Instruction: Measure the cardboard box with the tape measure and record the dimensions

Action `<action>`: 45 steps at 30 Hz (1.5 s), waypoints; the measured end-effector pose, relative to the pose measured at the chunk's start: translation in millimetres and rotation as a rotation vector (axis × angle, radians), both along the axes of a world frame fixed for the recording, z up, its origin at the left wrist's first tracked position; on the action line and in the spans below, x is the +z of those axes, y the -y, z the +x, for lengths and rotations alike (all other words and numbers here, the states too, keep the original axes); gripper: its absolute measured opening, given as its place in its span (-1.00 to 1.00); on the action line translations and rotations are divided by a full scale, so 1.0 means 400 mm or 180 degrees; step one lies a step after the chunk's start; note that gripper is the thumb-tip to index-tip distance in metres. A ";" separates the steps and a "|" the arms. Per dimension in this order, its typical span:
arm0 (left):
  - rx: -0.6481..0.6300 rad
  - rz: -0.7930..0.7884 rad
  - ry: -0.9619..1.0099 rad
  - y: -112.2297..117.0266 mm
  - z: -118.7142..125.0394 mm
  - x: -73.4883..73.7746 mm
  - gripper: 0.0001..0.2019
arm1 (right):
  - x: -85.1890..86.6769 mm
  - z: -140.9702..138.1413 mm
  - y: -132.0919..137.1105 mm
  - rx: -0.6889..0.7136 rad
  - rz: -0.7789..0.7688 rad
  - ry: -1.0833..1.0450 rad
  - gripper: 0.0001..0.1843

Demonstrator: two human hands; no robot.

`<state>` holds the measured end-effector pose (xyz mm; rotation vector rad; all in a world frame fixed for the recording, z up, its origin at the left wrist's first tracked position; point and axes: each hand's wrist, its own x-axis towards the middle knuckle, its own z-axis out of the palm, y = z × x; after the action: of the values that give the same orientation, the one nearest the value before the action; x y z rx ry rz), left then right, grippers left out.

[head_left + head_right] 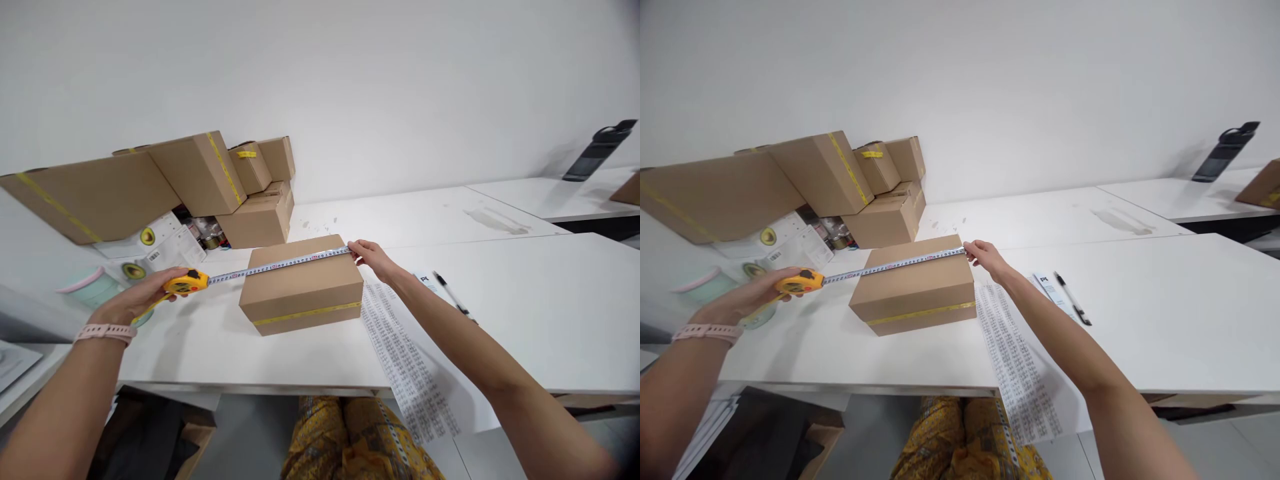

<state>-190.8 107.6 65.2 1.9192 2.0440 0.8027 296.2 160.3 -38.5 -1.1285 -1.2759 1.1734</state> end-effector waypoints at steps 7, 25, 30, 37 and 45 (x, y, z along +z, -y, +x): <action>-0.0559 -0.0991 0.1130 -0.092 0.052 -0.035 -0.45 | 0.024 -0.061 0.022 -0.0124 0.0051 0.0330 -0.67; -0.0901 -0.1068 0.2418 -0.122 0.081 -0.071 -0.47 | 0.010 -0.092 0.016 0.0032 -0.0738 0.0205 -0.66; -0.0804 -0.0968 0.2414 -0.106 0.096 -0.076 -0.44 | 0.060 -0.088 0.015 0.0007 -0.0622 0.0920 -0.61; -0.0730 -0.0601 0.2295 -0.016 0.142 0.010 -0.40 | 0.121 -0.056 -0.004 -0.0016 -0.0354 0.1371 -0.67; -0.1835 -0.2172 0.4267 0.359 0.428 -0.172 -0.30 | 0.228 -0.110 -0.087 0.0191 0.1029 0.1233 -0.64</action>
<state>-19.6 -36.0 -3.6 0.9433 0.7165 0.7390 252.3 195.3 52.6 -1.1103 -1.7352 0.7715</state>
